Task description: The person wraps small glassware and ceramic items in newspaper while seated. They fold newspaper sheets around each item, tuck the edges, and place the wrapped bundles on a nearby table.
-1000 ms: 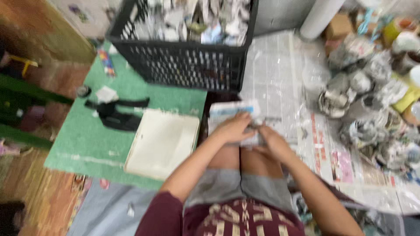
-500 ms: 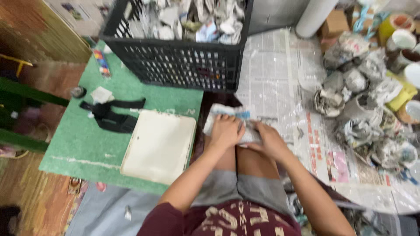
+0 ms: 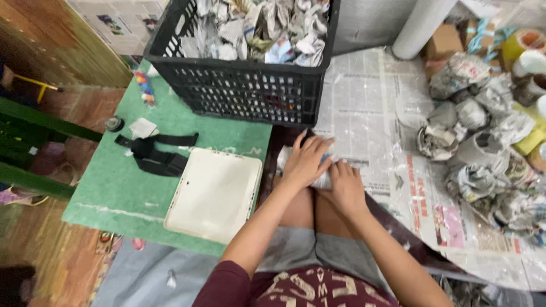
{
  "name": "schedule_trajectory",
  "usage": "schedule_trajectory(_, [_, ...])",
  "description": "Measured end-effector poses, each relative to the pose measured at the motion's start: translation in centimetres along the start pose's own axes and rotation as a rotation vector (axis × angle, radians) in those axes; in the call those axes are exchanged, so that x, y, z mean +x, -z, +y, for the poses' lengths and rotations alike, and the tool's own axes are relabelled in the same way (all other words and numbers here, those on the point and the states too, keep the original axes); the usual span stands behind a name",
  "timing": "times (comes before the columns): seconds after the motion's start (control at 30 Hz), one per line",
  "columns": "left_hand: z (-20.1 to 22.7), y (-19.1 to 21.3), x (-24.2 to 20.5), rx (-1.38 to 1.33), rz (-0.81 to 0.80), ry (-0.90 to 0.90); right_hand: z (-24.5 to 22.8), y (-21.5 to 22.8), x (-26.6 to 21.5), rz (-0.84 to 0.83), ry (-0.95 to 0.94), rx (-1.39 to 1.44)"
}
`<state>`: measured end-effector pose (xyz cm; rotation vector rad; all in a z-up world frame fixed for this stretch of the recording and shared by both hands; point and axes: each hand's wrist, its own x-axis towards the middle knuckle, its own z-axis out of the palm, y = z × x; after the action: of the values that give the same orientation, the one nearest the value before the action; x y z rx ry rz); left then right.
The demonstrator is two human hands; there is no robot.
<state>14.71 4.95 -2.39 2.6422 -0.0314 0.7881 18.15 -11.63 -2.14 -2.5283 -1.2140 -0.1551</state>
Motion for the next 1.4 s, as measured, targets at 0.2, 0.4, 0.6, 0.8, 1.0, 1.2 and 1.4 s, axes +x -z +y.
schedule_trajectory(0.2, [5.2,-4.8,-9.8,-1.099,0.575,0.688,0.1,0.3,0.6,0.135,-0.028,0.099])
schedule_trajectory(0.4, [4.7,-8.4,-11.9,-1.259,0.448,0.898,0.4,-0.4,0.1,0.179,-0.167,0.302])
schedule_trajectory(0.6, [3.3,-7.1,-6.0,-1.456,0.329,0.748,-0.3,0.0,-1.5,0.352,-0.1,0.51])
schedule_trajectory(0.8, [3.1,-3.8,-4.8,-1.048,0.096,0.511,-0.8,-1.0,-2.6,0.102,-0.336,0.909])
schedule_trajectory(1.0, [1.4,1.9,-3.8,-0.749,0.078,0.384,1.1,-4.7,0.7,0.241,0.029,0.727])
schedule_trajectory(1.2, [0.1,2.4,-3.1,-0.713,0.018,0.468,2.8,-5.0,1.6,0.118,0.129,1.138])
schedule_trajectory(1.4, [-0.2,0.9,-2.8,-0.754,-0.05,0.392,5.5,0.1,3.4,-0.042,0.267,1.346])
